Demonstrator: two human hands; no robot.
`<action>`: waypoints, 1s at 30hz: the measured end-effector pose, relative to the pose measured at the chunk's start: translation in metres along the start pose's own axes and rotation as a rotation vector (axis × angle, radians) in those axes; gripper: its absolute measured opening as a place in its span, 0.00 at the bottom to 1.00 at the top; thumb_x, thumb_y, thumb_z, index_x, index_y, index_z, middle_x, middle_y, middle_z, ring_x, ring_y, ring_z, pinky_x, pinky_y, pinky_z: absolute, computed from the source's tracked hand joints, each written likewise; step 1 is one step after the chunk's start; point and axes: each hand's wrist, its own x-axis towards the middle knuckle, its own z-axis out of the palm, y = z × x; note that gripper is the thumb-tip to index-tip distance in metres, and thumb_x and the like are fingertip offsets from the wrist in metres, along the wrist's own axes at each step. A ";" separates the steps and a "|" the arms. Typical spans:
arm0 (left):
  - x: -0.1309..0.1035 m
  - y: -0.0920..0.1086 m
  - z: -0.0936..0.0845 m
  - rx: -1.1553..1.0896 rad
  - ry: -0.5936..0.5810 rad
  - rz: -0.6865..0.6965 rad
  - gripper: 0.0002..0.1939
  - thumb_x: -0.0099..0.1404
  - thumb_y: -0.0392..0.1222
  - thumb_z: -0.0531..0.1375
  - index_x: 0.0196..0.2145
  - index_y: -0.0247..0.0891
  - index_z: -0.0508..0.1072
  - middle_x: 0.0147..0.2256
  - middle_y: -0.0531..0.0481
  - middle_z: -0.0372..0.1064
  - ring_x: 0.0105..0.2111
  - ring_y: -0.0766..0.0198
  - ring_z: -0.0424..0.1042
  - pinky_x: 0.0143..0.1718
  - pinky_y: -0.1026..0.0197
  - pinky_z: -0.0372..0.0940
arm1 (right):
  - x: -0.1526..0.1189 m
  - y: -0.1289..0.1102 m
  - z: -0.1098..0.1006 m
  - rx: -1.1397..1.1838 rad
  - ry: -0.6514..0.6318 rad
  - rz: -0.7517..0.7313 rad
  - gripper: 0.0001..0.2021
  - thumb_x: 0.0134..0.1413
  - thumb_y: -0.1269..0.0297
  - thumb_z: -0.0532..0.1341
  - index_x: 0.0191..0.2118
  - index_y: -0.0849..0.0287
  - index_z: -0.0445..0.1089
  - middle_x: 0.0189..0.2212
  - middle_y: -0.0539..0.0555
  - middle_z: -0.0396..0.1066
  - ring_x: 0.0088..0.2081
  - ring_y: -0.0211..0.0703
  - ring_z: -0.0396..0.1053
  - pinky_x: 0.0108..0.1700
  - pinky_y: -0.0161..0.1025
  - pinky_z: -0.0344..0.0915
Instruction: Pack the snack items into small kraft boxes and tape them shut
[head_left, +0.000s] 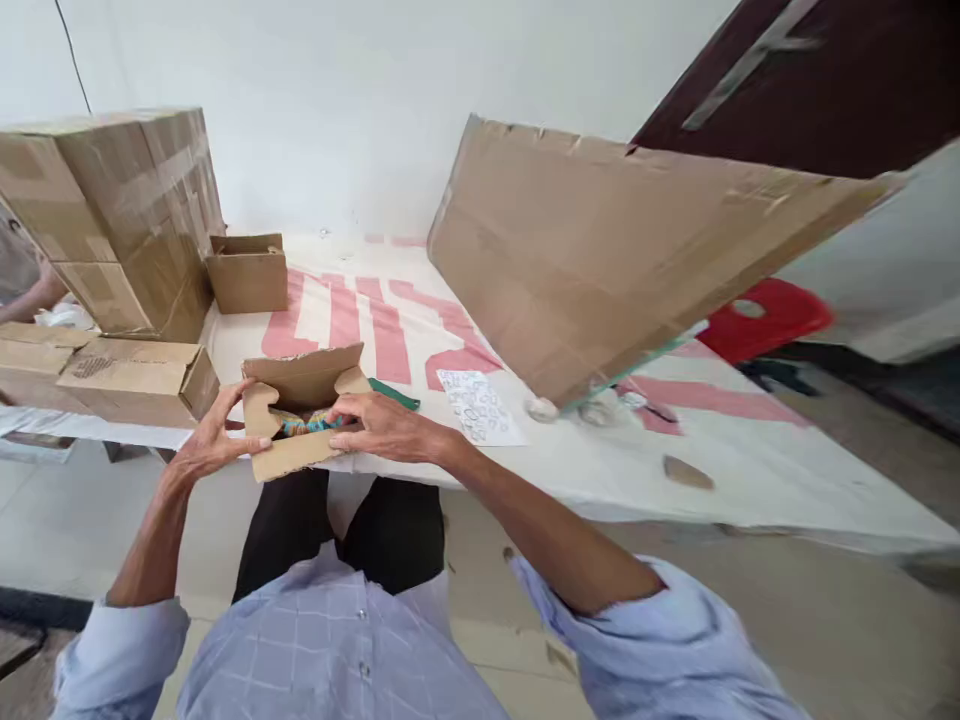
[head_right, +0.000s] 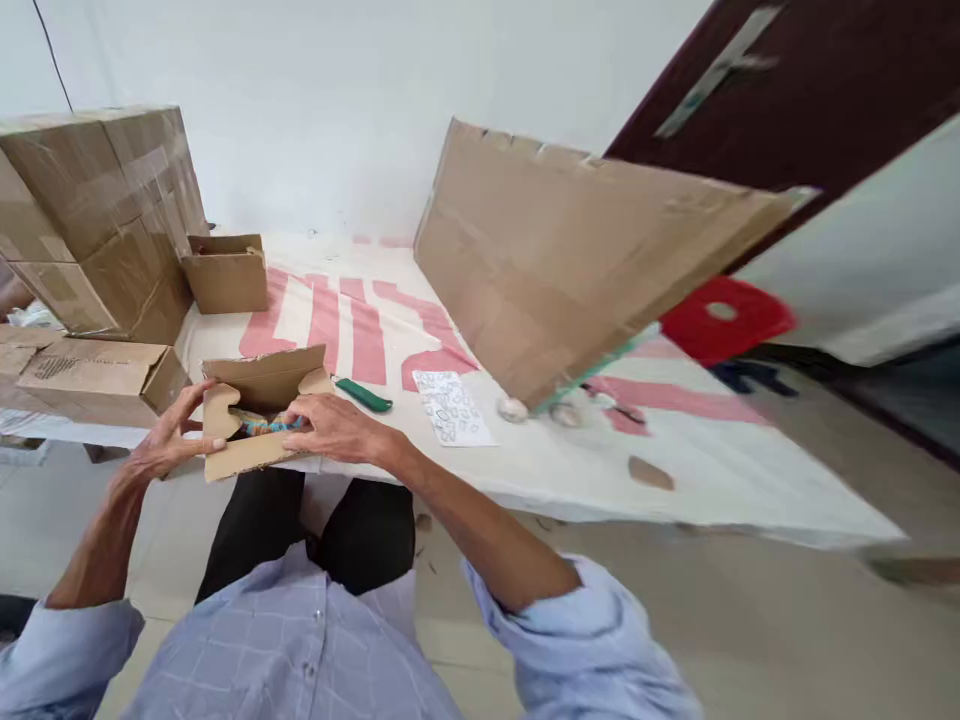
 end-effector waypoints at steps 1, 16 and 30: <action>0.000 0.001 0.000 0.009 -0.004 0.011 0.57 0.59 0.68 0.75 0.78 0.51 0.59 0.76 0.37 0.55 0.75 0.32 0.59 0.61 0.42 0.74 | 0.004 0.002 -0.002 -0.039 0.010 0.016 0.13 0.67 0.64 0.65 0.52 0.60 0.79 0.48 0.58 0.81 0.47 0.48 0.75 0.48 0.40 0.64; 0.007 0.011 -0.002 0.086 -0.124 0.074 0.61 0.54 0.67 0.78 0.78 0.51 0.59 0.73 0.36 0.58 0.71 0.33 0.63 0.61 0.40 0.76 | 0.063 0.008 0.008 -0.405 -0.188 0.037 0.16 0.67 0.53 0.71 0.51 0.59 0.81 0.53 0.64 0.82 0.58 0.61 0.77 0.53 0.43 0.65; 0.006 0.013 0.001 0.074 -0.125 0.073 0.63 0.54 0.68 0.78 0.79 0.49 0.57 0.72 0.35 0.58 0.71 0.32 0.63 0.61 0.39 0.75 | 0.076 -0.019 0.019 -0.363 -0.240 0.132 0.10 0.68 0.60 0.66 0.47 0.59 0.79 0.47 0.62 0.83 0.48 0.52 0.78 0.41 0.39 0.59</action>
